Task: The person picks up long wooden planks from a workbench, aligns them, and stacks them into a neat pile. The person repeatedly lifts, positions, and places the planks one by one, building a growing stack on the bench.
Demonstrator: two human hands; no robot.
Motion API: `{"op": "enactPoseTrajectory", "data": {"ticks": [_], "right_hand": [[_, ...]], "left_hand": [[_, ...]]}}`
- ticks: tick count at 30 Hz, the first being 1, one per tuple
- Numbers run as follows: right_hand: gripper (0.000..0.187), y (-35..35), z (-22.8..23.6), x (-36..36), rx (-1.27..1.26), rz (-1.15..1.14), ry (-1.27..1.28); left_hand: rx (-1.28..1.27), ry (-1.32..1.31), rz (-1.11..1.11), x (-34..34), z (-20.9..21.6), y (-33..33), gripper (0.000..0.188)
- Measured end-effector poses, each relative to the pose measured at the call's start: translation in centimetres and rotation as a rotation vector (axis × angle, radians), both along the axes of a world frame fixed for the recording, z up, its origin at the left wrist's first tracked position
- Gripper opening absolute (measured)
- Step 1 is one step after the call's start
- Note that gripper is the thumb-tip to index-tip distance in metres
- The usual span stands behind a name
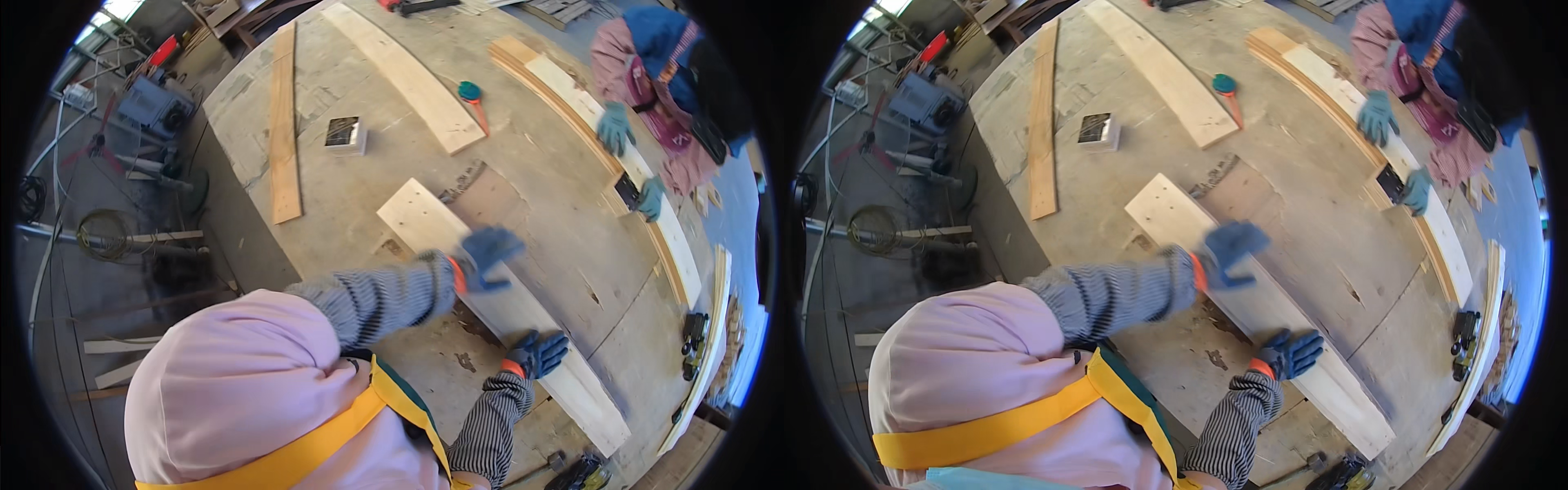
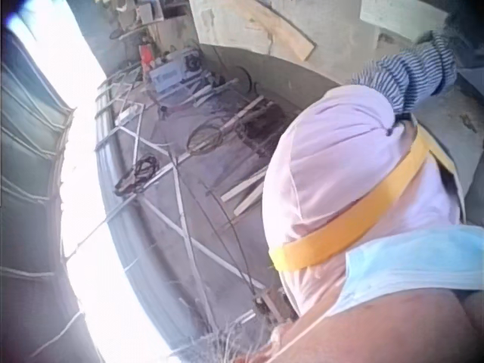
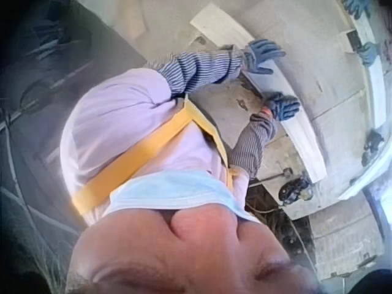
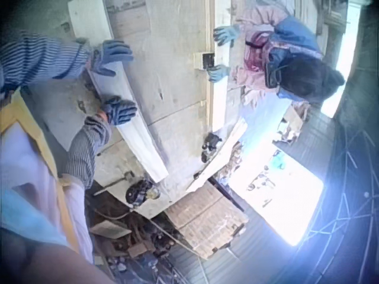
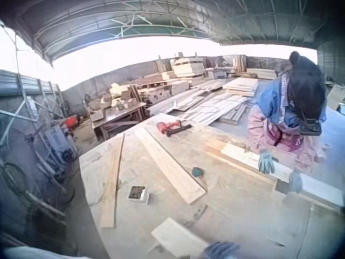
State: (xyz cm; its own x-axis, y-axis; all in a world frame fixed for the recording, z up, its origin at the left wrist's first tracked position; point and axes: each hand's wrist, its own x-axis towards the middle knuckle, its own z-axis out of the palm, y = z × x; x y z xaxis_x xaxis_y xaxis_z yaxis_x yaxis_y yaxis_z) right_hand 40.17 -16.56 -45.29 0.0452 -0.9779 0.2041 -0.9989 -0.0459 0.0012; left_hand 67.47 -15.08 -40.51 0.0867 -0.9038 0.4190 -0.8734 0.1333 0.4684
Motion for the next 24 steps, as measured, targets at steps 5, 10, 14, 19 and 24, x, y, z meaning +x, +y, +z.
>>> {"op": "enactPoseTrajectory", "data": {"ticks": [5,10,14,19,24], "right_hand": [[0.071,0.1,0.8,-1.1,-0.105,0.072,-0.041],[0.073,7.9,6.3,0.2,-0.135,0.094,-0.104],[0.072,20.3,6.2,1.3,0.01,-0.051,-0.246],[0.073,30.1,5.8,1.2,0.287,-0.253,-0.411],[0.073,30.6,6.1,2.5,0.44,-0.263,-0.899]], "left_hand": [[-0.052,0.17,0.79,24.8,-1.1,7.2,0.089],[0.175,0.31,0.886,39.3,-5.9,9.7,0.083],[0.248,0.508,1.02,46.1,-11.3,8.9,0.107],[0.168,0.401,0.701,48.9,-11.9,11.2,0.117],[0.132,0.286,-0.066,24.3,-0.5,17.1,0.095]]}}
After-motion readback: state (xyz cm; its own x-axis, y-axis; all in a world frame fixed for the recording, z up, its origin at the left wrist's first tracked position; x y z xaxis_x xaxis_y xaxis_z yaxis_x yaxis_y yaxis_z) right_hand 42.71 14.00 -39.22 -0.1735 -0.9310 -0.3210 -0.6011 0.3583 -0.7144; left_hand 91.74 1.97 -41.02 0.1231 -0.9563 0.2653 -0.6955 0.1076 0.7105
